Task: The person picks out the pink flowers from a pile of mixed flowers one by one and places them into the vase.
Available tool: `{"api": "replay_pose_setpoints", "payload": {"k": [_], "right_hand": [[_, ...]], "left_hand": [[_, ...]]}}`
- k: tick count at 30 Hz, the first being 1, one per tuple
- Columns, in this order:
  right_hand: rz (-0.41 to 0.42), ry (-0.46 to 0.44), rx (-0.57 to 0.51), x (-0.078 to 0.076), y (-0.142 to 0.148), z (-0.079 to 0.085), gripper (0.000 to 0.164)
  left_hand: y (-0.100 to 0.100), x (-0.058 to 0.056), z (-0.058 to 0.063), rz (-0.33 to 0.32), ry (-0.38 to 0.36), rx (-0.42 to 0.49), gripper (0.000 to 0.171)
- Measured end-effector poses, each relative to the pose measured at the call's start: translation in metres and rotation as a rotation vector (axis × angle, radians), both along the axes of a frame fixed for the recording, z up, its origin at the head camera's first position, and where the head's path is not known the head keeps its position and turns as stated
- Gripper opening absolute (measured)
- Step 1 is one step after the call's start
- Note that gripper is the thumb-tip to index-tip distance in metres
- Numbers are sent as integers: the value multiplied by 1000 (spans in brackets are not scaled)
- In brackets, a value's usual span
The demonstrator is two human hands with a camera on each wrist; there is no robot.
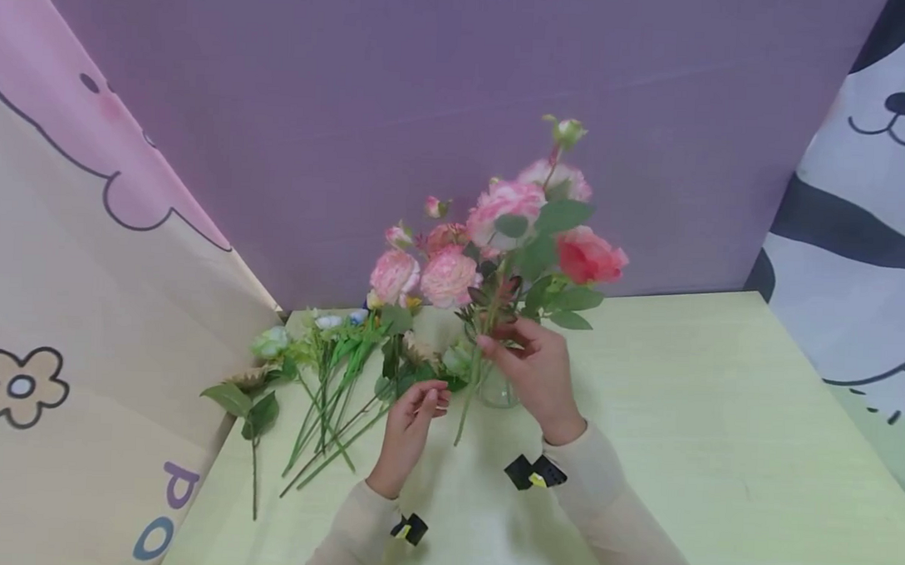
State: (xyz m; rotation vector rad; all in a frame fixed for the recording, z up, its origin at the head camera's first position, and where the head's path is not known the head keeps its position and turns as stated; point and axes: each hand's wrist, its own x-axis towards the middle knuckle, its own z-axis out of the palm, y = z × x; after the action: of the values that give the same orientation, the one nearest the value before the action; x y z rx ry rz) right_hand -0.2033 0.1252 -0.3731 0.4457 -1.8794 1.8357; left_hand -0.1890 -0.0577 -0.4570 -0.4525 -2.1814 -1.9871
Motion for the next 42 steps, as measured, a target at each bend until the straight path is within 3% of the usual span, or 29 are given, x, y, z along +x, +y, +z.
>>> {"api": "replay_pose_setpoints", "payload": {"k": [7, 9, 14, 18, 23, 28, 39, 42], "right_hand": [[-52, 19, -8, -14, 12, 14, 12], [-58, 16, -25, -17, 15, 17, 11], [-38, 25, -81, -25, 25, 24, 16], [-53, 36, -86, -32, 30, 26, 18], [-78, 37, -89, -39, 33, 27, 20], [-51, 63, -107, -43, 34, 28, 18], [-19, 143, -159, -48, 40, 38, 18], [-2, 155, -187, -49, 42, 37, 18]], "left_hand": [[1, -21, -1, -23, -107, -138, 25], [3, -32, -13, -24, -126, -135, 29], [12, -59, -44, -8, -44, -138, 42], [21, -70, -45, -22, 41, -177, 52], [31, -84, -48, -68, 89, -190, 65], [41, -91, -46, -51, 82, -217, 76], [58, -98, -44, -32, -114, -200, 89], [62, -102, -45, -20, -98, -171, 91]]}}
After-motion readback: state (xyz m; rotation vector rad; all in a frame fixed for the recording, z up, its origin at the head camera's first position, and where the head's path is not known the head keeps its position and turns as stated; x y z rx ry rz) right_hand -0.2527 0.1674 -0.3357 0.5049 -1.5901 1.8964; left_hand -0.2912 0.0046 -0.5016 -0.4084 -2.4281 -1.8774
